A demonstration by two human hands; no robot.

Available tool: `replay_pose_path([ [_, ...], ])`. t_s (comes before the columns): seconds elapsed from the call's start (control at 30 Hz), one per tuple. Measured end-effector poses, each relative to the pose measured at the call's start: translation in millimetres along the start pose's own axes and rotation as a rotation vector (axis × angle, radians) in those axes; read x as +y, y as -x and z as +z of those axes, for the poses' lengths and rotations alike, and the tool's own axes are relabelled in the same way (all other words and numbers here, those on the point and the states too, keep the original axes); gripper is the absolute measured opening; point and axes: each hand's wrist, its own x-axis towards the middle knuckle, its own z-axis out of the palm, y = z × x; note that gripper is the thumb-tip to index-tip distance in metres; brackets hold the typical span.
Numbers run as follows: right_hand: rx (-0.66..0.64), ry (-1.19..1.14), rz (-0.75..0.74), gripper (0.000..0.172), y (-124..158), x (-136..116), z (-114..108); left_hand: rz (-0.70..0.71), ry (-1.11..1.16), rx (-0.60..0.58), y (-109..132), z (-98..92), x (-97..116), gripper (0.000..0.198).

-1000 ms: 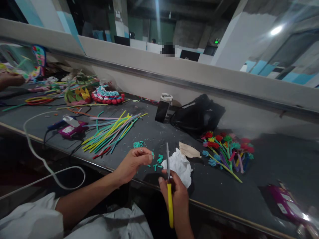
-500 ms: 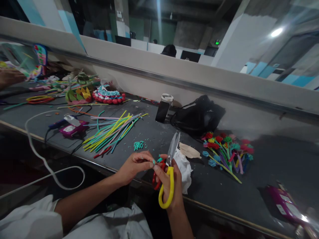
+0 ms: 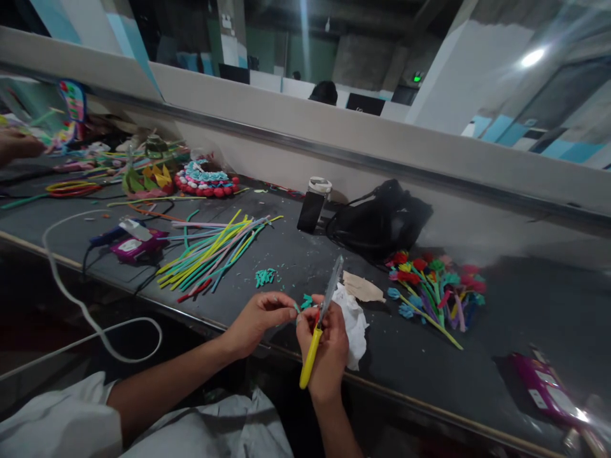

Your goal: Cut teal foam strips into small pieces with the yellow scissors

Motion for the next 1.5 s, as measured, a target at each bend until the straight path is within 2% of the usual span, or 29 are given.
replay_pose_path([
  [0.23,-0.099,0.130,-0.015,0.030,1,2,-5,0.012,0.010,0.018,-4,-2.2,-3,0.019],
  [0.37,-0.136,0.259,-0.047,0.034,11,19,-21,0.033,0.011,0.060,-7,-7.0,4,0.018],
  [0.47,-0.197,0.540,-0.297,0.034,19,38,-36,0.039,0.011,0.071,-8,-11.2,8,0.017],
  [0.57,-0.252,0.680,-0.425,0.031,24,49,-47,0.048,-0.014,0.058,-9,-12.7,11,0.018],
  [0.9,-0.234,0.838,-0.588,0.027,23,55,-56,0.037,-0.085,0.070,-8,-11.3,15,0.015],
  [1.03,-0.226,0.859,-0.603,0.027,23,55,-57,0.033,-0.089,0.071,-7,-13.0,16,0.015],
  [1.2,-0.222,0.817,-0.577,0.030,25,59,-57,0.024,-0.085,0.074,-7,-13.2,17,0.015],
  [1.27,-0.222,0.759,-0.511,0.029,25,59,-56,0.024,-0.081,0.075,-7,-13.7,16,0.015],
  [1.4,-0.274,0.414,-0.060,0.030,23,48,-49,0.042,-0.085,0.059,-7,-15.5,15,0.014],
  [1.5,-0.334,0.266,0.102,0.033,18,36,-41,0.058,-0.083,0.012,-7,-16.7,14,0.015],
])
